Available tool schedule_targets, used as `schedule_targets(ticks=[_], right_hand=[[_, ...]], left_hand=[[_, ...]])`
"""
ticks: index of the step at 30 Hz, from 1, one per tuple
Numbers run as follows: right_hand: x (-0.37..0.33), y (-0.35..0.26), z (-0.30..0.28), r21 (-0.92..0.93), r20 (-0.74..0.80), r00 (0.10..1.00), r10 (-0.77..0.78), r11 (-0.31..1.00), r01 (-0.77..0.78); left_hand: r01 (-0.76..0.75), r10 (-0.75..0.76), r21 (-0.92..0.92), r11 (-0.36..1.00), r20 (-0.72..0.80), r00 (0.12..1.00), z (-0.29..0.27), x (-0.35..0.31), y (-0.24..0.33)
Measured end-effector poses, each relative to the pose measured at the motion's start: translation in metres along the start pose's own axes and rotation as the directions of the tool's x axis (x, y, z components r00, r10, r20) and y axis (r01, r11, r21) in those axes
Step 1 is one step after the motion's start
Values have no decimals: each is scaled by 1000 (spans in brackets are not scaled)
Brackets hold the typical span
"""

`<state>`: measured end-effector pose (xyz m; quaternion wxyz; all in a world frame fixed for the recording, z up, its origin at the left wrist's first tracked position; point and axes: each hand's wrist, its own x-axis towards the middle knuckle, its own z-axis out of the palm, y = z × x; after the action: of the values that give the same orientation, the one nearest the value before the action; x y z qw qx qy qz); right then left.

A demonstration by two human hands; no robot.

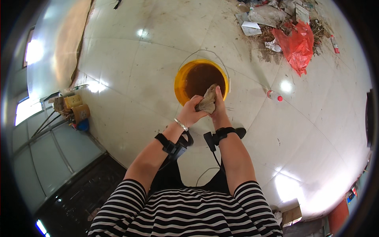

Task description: The person sweeps the floor using a broom, then cleans a second broom with a small handheld brush, and finally rinses a cloth in a bucket of water.

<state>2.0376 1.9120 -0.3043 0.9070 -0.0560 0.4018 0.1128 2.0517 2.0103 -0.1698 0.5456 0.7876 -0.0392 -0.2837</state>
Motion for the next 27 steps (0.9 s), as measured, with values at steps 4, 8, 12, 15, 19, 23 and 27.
schedule_targets(ticks=[4,8,12,15,19,23,27], right_hand=[[7,12,5,-162,-153,977,-152,979,126],[27,29,1,300,70,993,91,948,-108],[14,24,43,-72,-303,953,-17,997,-5],[35,41,3,-322,-424,869,-255,939,119],[32,54,-15,-431,-317,858,-404,867,249],[30,40,-20,-431,-375,869,-322,891,144],[36,33,-25,-448,-334,910,-246,891,76]], left_hand=[[-6,5,110,994,12,1000,7,4,-10],[144,-115,116,983,-226,967,8,40,-48],[141,-87,192,971,-265,960,0,70,-87],[95,-35,410,907,-150,988,-6,86,-117],[250,-215,527,813,-128,968,-33,104,-169],[458,-362,374,806,-300,883,-37,115,-195],[203,-355,783,588,24,935,-14,121,-197]])
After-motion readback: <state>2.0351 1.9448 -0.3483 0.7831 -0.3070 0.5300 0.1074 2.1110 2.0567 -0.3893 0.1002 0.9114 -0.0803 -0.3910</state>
